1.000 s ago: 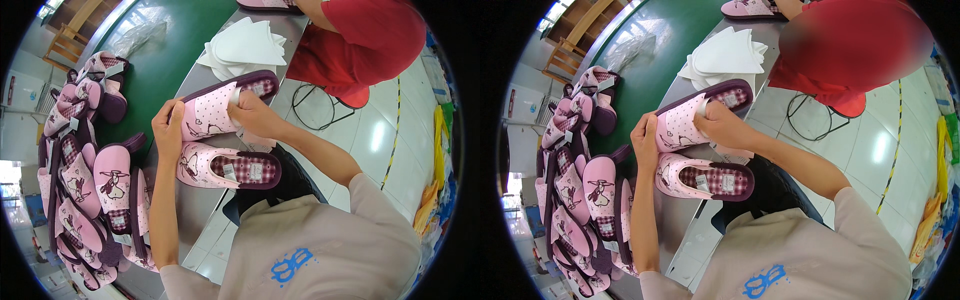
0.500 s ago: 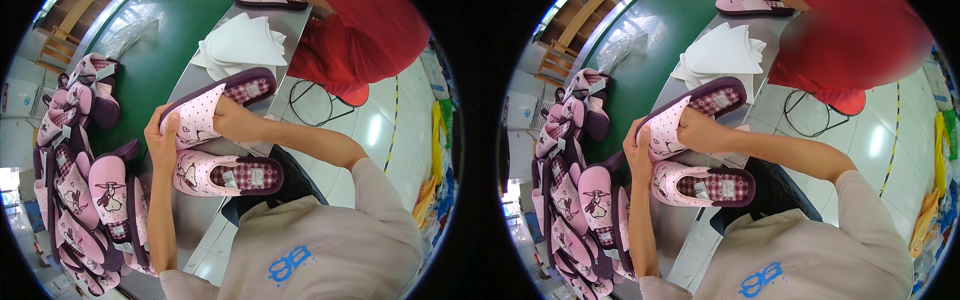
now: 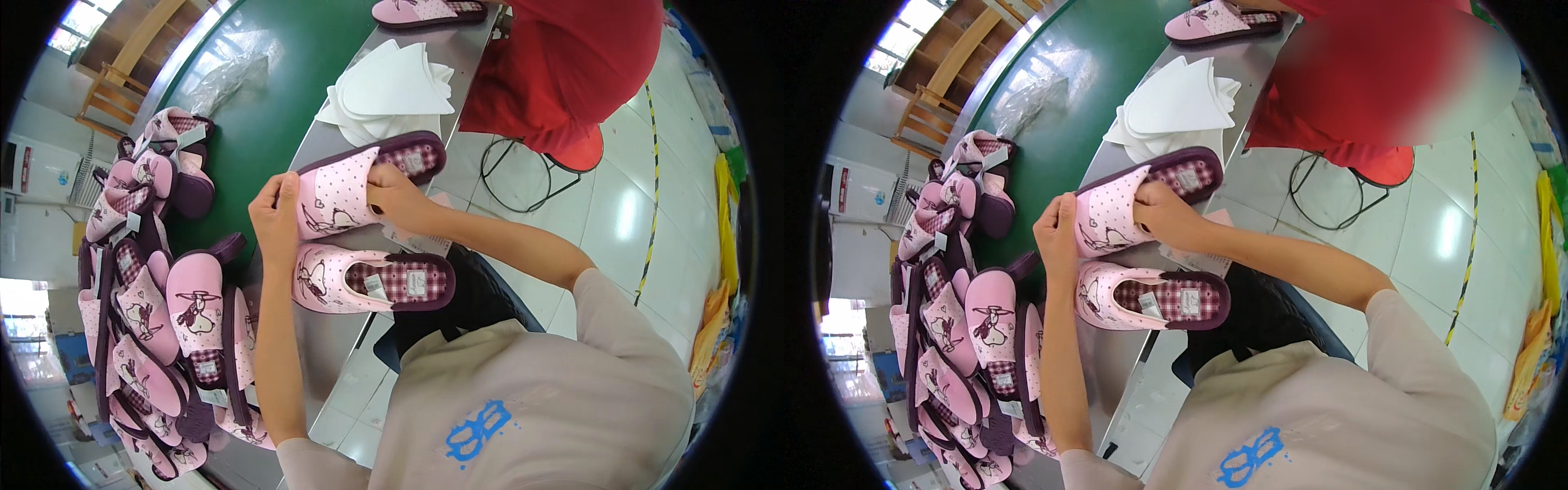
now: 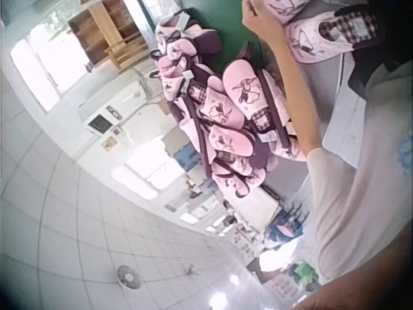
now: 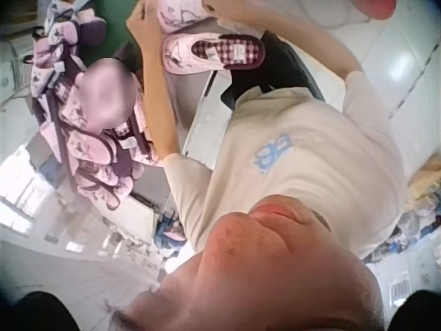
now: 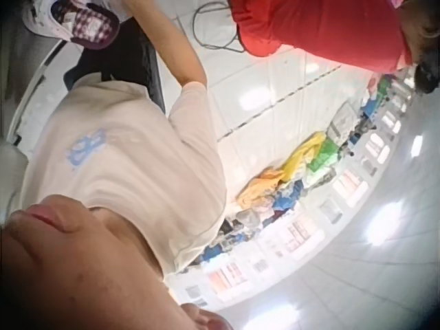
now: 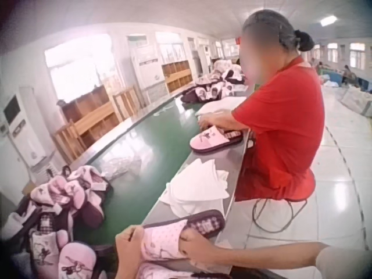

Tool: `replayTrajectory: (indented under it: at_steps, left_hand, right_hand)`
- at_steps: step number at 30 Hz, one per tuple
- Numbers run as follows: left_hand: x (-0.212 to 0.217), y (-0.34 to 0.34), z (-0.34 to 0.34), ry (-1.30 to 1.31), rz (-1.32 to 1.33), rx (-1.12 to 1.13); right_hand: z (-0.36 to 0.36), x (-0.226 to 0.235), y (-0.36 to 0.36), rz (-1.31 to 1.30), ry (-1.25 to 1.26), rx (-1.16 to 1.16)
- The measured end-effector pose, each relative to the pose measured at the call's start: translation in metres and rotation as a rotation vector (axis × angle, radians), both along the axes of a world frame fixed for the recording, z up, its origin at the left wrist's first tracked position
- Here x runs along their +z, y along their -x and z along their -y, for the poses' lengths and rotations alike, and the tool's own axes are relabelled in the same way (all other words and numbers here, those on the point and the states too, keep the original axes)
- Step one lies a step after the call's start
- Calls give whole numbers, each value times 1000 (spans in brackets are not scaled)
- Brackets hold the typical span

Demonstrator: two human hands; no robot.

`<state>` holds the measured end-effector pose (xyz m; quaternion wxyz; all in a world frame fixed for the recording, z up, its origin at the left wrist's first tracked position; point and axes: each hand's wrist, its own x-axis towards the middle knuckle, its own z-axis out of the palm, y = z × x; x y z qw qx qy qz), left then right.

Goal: The person inserts white paper inserts into pink slippers with cartoon designs, one at a time, on a green worktable. The person repeatedly picks up a slipper, places the insert inside, and sets the slipper down, while another worker performs similar actions nearby.

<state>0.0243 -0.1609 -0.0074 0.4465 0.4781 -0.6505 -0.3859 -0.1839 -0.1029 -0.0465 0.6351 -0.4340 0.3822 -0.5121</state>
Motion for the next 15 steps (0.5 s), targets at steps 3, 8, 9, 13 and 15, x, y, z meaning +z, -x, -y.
replayTrajectory:
  at_steps: [3,8,9,13,15]
  left_hand:
    - [-9,-1,7,-66,-71,31]
    - [-25,-4,23,-144,-77,-37]
    - [-27,-3,23,-120,-44,-23]
    - [-18,11,18,54,80,-28]
    - [-10,12,16,125,220,-29]
  right_hand:
    - [-17,11,21,-445,476,31]
    - [-16,24,14,-949,893,80]
    - [-12,22,17,-1061,756,183]
    - [-24,22,12,-720,556,61]
    - [-17,22,12,-579,423,61]
